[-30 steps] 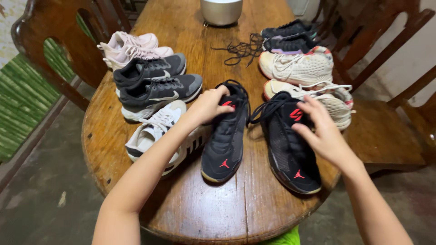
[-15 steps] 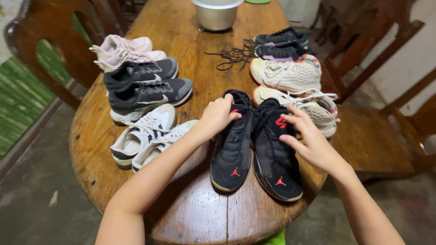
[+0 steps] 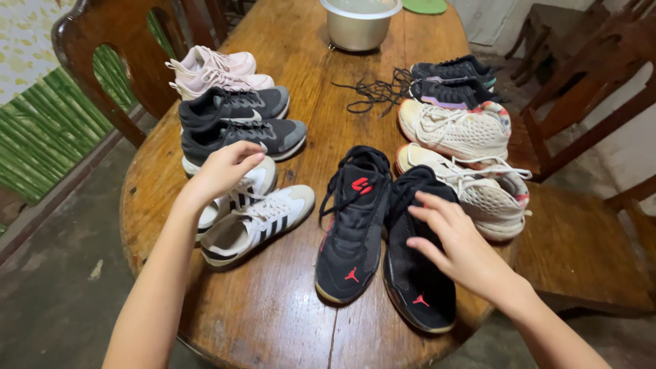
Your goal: The person removes laces from a pair of black sneakers and then re-laces them by threading the laces through the eyelets and tying a knot. They then move to a pair of white sneakers and begin untying and re-lacing those as well.
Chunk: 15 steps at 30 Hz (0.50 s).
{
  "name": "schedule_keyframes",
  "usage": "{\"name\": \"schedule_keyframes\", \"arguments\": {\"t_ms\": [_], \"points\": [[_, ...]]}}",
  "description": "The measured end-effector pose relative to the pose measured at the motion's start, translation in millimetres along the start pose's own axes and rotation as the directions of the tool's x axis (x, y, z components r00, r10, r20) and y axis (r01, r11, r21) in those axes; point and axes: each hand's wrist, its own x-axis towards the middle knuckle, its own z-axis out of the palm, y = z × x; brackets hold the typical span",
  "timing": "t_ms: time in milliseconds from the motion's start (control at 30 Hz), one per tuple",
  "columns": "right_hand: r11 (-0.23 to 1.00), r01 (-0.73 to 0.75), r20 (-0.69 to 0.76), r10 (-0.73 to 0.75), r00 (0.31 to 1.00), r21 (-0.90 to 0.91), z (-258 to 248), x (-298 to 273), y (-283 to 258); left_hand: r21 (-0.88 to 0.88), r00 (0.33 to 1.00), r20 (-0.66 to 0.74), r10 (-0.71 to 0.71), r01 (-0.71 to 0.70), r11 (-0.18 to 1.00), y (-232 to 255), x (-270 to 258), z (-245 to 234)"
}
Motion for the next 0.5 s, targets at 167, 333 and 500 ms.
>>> {"name": "schedule_keyframes", "arguments": {"t_ms": [167,333,500], "points": [[0.998,0.039,0.08,-0.042,0.996,0.039,2,16,-16,0.063,0.996,-0.027,-0.085,0.086,0.994,-9,-3,-19],[0.994,0.072,0.133,-0.082,0.988,0.078,23,46,-37,0.324,0.966,0.031,-0.259,0.235,0.917,-27,-11,-49],[0.95,0.255,0.239,-0.295,0.925,0.182,74,83,-71,0.462,0.929,0.22,-0.297,0.169,0.87,-62,-33,-81]]}}
